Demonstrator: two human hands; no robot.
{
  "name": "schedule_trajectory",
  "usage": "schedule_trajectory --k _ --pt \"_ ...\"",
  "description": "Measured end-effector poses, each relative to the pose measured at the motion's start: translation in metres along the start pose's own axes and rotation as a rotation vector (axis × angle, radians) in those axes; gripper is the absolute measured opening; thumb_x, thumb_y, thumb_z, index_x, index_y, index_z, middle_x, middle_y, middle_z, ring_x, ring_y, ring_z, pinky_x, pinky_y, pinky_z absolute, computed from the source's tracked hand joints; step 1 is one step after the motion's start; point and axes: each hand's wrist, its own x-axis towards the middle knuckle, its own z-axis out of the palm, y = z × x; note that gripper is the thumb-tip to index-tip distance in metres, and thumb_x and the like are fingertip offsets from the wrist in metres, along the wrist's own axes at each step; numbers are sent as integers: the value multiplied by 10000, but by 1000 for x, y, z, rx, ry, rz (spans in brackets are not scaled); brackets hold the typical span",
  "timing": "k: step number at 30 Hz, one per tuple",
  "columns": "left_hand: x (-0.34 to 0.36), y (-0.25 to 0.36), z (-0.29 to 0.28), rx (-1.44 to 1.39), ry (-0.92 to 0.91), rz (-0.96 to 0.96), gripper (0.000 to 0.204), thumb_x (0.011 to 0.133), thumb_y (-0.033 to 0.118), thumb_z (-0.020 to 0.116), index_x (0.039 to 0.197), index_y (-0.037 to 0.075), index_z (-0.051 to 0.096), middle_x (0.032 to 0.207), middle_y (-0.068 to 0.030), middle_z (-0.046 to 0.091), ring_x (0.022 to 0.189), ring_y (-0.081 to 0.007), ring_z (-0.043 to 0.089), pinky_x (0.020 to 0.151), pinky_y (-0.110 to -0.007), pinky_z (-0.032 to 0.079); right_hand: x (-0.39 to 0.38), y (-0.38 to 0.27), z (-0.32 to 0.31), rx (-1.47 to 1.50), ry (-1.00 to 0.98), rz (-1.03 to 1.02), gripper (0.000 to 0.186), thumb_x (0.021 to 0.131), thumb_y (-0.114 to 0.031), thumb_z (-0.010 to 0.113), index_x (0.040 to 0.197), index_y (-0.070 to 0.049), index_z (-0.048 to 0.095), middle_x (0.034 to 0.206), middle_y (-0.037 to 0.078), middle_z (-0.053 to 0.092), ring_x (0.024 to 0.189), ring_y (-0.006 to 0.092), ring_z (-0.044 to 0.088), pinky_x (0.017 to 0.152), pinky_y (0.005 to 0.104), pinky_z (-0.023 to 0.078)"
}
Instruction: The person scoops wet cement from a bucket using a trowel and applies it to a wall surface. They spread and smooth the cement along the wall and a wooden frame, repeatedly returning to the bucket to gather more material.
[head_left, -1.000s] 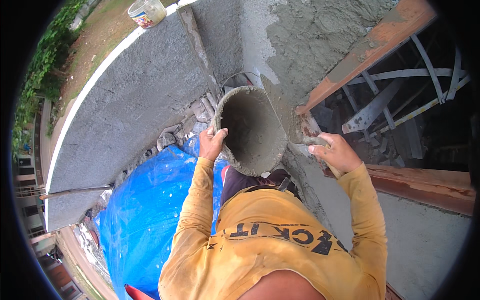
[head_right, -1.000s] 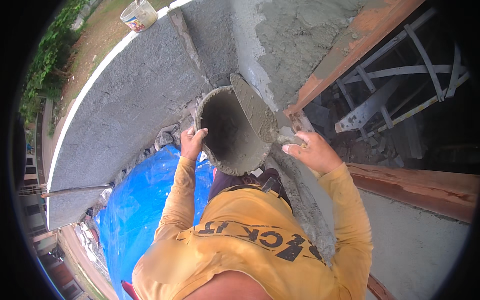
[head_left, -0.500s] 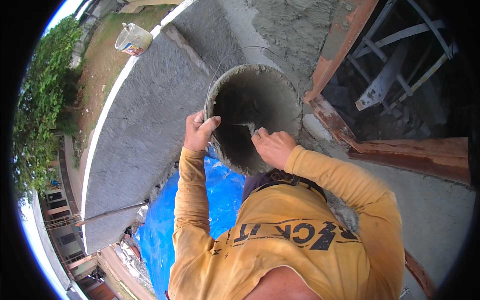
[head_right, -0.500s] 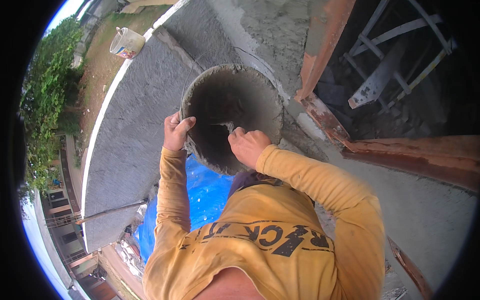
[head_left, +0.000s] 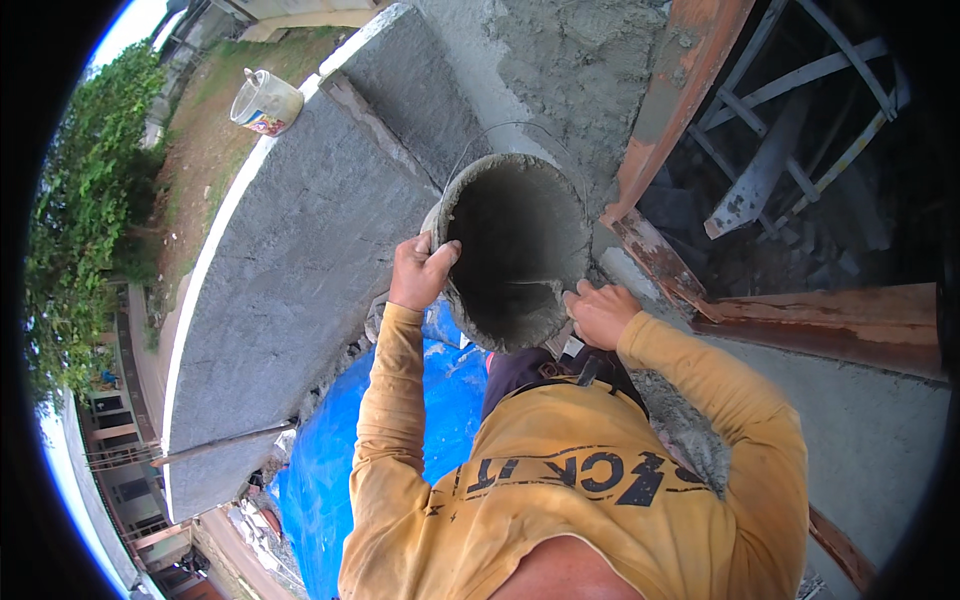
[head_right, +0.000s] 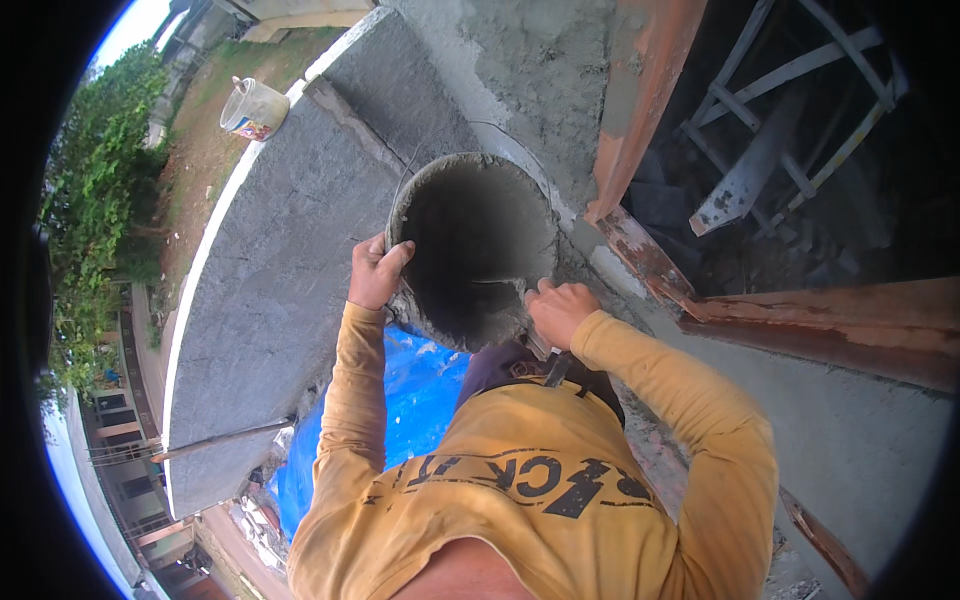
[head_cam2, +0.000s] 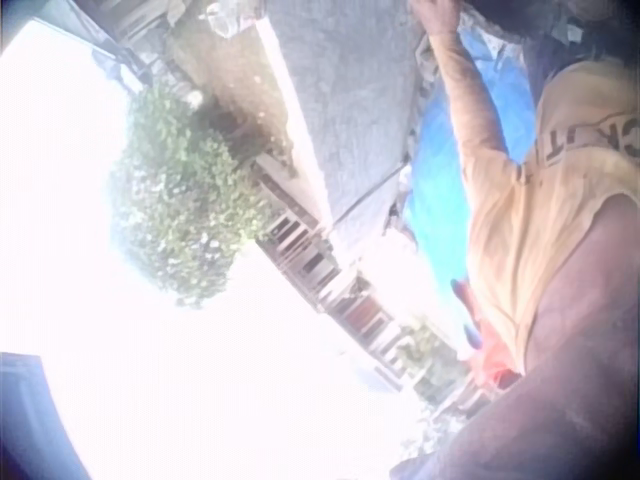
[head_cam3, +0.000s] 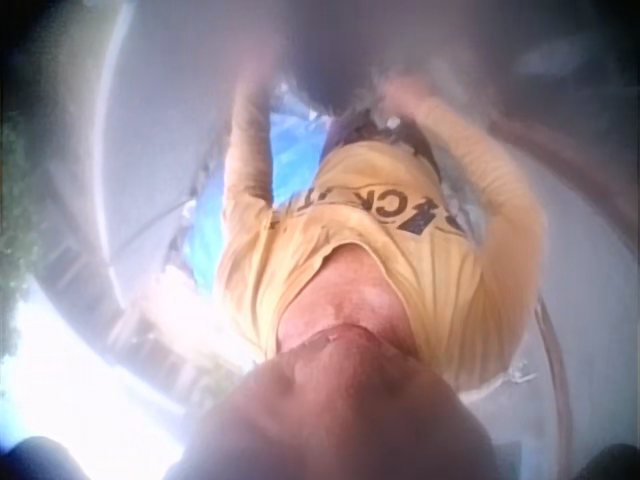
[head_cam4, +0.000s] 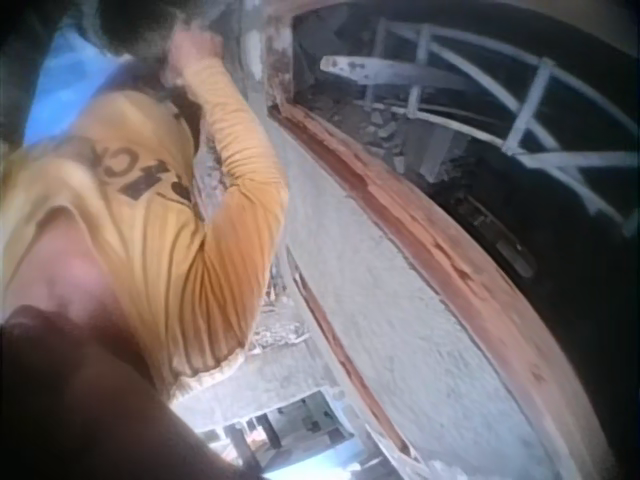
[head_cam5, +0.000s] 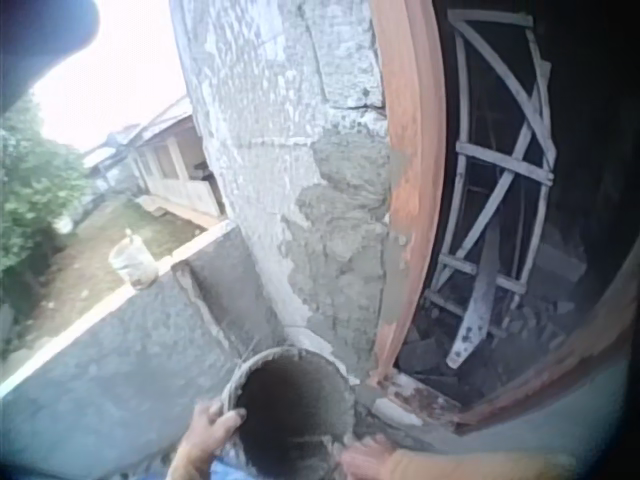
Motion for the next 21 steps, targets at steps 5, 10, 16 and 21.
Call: schedule_trajectory --k 5,10,16,21 --pt "2 -4 19 44 25 85 274 771 172 642 630 -24 510 499 -96 442 489 -121 415 477 -339 374 47 10 1 24 314 235 201 835 -94 506 982 17 585 991 175 606 796 329 670 714 414 541" --pt "3 -9 28 120 146 134 298 763 196 631 606 -19 497 503 -171 455 446 -236 463 488 -379 393 13 -1 5 75 -38 77 269 821 -153 538 1008 26 610 1041 197 619 869 341 658 761 412 529" --pt "-6 27 37 398 35 204 320 741 223 631 588 -17 483 529 -229 469 504 -389 518 494 -425 404 28 58 -22 -201 262 236 263 831 -183 529 1005 -15 632 993 214 642 900 338 654 773 418 514" --pt "-4 65 37 256 -67 309 310 739 174 650 581 -8 456 494 -186 413 441 -332 418 461 -388 368 38 50 -24 -103 24 177 239 837 -200 518 940 -46 669 901 177 678 881 304 668 768 411 518"
